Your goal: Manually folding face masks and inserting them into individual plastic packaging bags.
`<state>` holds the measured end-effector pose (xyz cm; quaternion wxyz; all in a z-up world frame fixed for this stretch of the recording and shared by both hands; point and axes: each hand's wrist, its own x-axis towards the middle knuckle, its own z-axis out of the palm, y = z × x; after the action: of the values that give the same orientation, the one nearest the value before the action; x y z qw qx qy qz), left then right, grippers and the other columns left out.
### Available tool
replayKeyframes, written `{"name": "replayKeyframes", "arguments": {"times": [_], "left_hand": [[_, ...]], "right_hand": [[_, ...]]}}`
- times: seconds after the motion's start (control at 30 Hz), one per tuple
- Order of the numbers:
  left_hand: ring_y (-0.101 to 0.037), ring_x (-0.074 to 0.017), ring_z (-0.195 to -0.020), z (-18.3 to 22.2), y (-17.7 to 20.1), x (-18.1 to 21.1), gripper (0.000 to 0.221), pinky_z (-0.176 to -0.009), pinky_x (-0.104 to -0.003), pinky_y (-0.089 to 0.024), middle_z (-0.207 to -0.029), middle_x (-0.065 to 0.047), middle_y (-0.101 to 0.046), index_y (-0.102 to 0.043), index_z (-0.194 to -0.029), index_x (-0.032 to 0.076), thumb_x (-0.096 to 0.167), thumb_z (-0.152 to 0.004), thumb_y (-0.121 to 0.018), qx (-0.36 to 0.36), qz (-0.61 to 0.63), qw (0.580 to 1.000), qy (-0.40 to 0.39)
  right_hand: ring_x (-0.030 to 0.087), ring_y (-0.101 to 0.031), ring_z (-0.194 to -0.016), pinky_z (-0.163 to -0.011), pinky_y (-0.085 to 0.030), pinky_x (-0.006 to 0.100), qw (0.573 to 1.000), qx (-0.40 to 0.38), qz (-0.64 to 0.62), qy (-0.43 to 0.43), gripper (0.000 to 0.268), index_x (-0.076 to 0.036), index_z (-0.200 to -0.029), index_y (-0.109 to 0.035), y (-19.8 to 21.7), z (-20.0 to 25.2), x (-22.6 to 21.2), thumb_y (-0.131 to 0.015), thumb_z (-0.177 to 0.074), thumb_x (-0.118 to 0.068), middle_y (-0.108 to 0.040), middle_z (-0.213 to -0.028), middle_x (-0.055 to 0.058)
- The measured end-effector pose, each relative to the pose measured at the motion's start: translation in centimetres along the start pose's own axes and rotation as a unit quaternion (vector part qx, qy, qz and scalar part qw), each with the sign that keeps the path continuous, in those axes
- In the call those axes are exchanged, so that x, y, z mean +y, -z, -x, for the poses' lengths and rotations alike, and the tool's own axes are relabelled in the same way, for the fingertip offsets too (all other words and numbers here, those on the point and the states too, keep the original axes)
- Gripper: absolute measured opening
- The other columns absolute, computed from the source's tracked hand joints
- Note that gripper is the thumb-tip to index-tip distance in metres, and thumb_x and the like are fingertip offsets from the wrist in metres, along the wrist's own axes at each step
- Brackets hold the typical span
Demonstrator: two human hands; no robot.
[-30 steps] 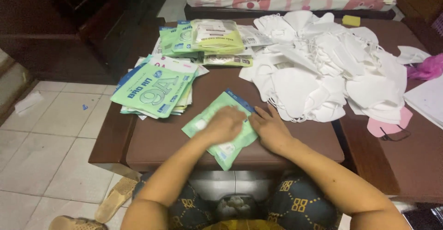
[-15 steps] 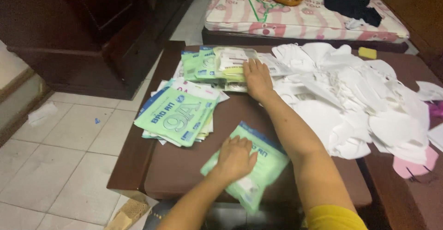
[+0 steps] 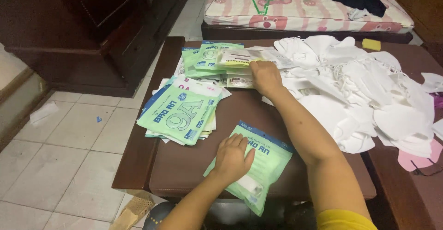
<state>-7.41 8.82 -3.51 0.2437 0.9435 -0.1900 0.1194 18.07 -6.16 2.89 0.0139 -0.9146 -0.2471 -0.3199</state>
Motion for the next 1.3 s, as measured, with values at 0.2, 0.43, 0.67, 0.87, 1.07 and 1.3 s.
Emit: {"name": "replayKeyframes", "arguments": {"times": [0.2,0.43,0.67,0.87,1.07,1.3], "left_hand": [[-0.046,-0.0393,-0.141,-0.1,1.7,-0.4,0.058,-0.118,-0.053,-0.028,-0.140,-0.027,-0.057,-0.057,-0.138,-0.005,0.042,-0.105,-0.047,-0.089,0.042,0.995,0.026],[-0.058,-0.0456,-0.125,-2.3,-0.1,-3.8,0.041,-0.114,-0.057,-0.036,-0.123,-0.031,-0.066,-0.064,-0.130,-0.007,0.022,-0.103,-0.050,-0.070,0.083,0.992,0.061],[-0.062,-0.0285,-0.121,-3.3,8.8,0.5,0.072,-0.103,-0.041,-0.050,-0.133,-0.020,-0.063,-0.056,-0.142,0.000,0.054,-0.094,-0.053,0.066,0.732,0.576,0.358],[-0.068,-0.0270,-0.108,-4.0,2.3,-3.7,0.059,-0.094,-0.040,-0.056,-0.124,-0.025,-0.067,-0.052,-0.143,-0.003,0.013,-0.092,-0.075,0.038,0.570,0.744,0.346],[-0.065,-0.0294,-0.119,-3.5,5.7,-1.2,0.066,-0.102,-0.043,-0.053,-0.128,-0.028,-0.064,-0.042,-0.150,-0.003,0.016,-0.094,-0.071,0.014,0.538,0.769,0.346],[-0.069,-0.0462,-0.109,-2.5,12.7,1.4,0.056,-0.091,-0.058,-0.055,-0.108,-0.028,-0.074,-0.053,-0.146,0.003,0.039,-0.103,-0.048,-0.169,0.017,0.970,0.176]], "right_hand": [[0.034,-0.069,-0.079,-0.071,-0.055,0.046,0.977,0.204,-0.052,-0.036,0.031,-0.011,-0.110,-0.062,7.6,-0.8,2.3,-0.065,-0.083,0.004,-0.064,-0.082,0.011],[0.031,-0.061,-0.084,-0.079,-0.051,0.042,0.902,0.228,-0.365,-0.036,0.013,0.001,-0.115,-0.061,10.6,2.1,6.4,-0.049,-0.110,0.001,-0.061,-0.091,0.018],[0.040,-0.073,-0.094,-0.086,-0.055,0.053,0.928,-0.175,-0.279,-0.176,0.025,-0.015,-0.122,-0.063,4.6,9.4,-0.1,-0.048,-0.108,-0.028,-0.074,-0.100,0.020],[0.037,-0.064,-0.119,-0.101,-0.050,0.047,0.958,-0.137,-0.252,-0.015,0.026,-0.009,-0.122,-0.070,2.9,12.8,-3.9,-0.057,-0.102,-0.019,-0.071,-0.118,0.017],[0.036,-0.061,-0.126,-0.107,-0.049,0.048,0.932,-0.217,-0.281,-0.068,0.029,-0.008,-0.125,-0.072,5.8,15.0,-1.7,-0.057,-0.103,-0.019,-0.071,-0.128,0.015],[0.038,-0.065,-0.122,-0.104,-0.052,0.050,0.924,-0.213,-0.286,-0.140,0.029,-0.007,-0.125,-0.072,10.0,14.3,1.2,-0.062,-0.101,-0.018,-0.072,-0.127,0.018]]}}
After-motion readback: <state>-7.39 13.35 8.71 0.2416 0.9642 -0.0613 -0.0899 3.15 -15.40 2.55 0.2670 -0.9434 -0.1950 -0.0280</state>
